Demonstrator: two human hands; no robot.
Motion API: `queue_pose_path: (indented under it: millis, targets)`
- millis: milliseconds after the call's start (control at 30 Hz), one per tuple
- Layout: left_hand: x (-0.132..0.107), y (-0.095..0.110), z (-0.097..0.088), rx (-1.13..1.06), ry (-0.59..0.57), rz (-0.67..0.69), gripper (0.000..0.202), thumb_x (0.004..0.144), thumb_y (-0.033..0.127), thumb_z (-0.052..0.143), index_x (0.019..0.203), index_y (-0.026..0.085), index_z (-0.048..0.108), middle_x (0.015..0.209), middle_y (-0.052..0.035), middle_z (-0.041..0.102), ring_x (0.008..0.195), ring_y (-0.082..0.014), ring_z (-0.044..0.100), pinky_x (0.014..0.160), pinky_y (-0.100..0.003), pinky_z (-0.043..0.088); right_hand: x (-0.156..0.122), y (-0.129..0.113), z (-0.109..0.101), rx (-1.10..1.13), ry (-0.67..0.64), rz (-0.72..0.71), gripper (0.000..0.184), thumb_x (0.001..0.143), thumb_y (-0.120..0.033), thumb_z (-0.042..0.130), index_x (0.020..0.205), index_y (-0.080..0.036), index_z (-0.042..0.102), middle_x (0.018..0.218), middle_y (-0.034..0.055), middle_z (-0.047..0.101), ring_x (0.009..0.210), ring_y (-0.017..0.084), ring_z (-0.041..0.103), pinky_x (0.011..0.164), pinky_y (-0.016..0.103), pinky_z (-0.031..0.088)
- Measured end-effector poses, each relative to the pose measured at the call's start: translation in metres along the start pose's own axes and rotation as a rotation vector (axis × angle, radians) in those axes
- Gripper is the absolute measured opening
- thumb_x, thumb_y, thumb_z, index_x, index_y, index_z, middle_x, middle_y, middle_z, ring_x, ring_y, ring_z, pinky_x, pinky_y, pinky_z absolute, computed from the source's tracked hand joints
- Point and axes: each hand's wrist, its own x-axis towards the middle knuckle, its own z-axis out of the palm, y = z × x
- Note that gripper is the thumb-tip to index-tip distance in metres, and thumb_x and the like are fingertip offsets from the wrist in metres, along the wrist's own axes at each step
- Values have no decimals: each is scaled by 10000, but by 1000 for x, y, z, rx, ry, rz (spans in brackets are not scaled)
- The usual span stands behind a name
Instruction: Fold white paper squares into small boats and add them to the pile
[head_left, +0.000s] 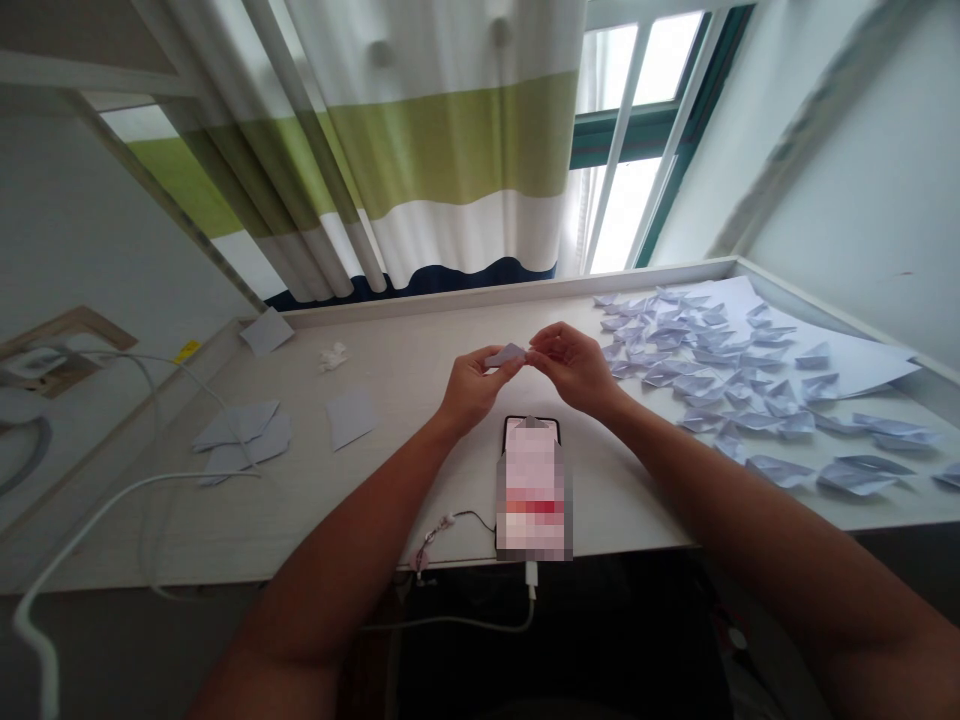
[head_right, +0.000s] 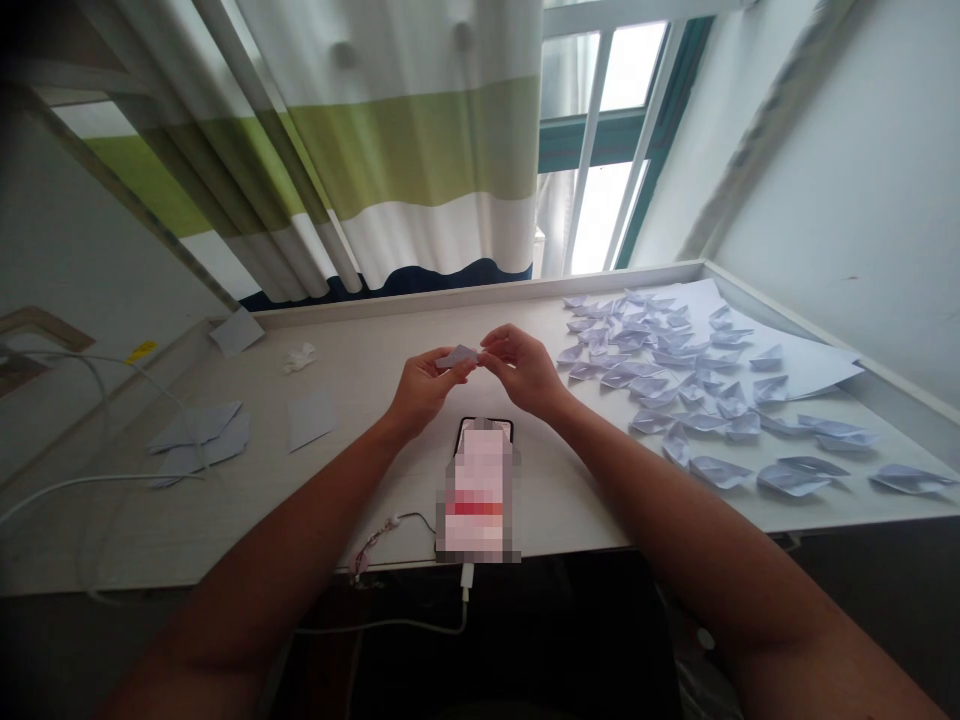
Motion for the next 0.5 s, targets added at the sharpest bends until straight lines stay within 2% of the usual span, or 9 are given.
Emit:
queue_pose_path:
  millis: [100, 233, 367, 500]
  targets:
    - [1, -1, 2, -54, 47, -31, 299, 808, 450, 920, 968, 202, 870, 921, -46, 825, 853, -177, 700, 784, -308, 571, -2, -3, 1, 11, 31, -6, 426, 767, -552, 986, 943, -256, 735, 834, 21, 800, 816, 233, 780, 834, 428, 661]
    - [3, -4, 4, -140, 145, -32, 374, 719, 389, 975, 1018, 204, 848, 911, -29, 817, 809, -161, 691, 760, -307, 576, -3, -1, 3, 94, 5, 101, 515, 739, -578, 996, 1068, -235, 795, 873, 52, 842, 821, 244, 804, 824, 438, 668]
    - [4, -2, 4, -170, 193, -39, 413, 665, 345, 999, 1005, 190, 823, 893, -27, 816, 773, -154, 696, 745, -309, 579, -3, 1, 6, 143, 2, 157, 483, 716, -613, 994, 917, -210, 820, 845, 70, 845, 812, 246, 811, 823, 443, 681]
    - [1, 4, 4, -140, 152, -63, 359, 711, 384, 976, 947, 177, 802, 877, -52, 822, 813, -189, 753, 727, -310, 584, -5, -7, 9, 109, 45, 62, 405, 760, -580, 975, 842, -222, 806, 827, 58, 841, 784, 236, 807, 806, 443, 688]
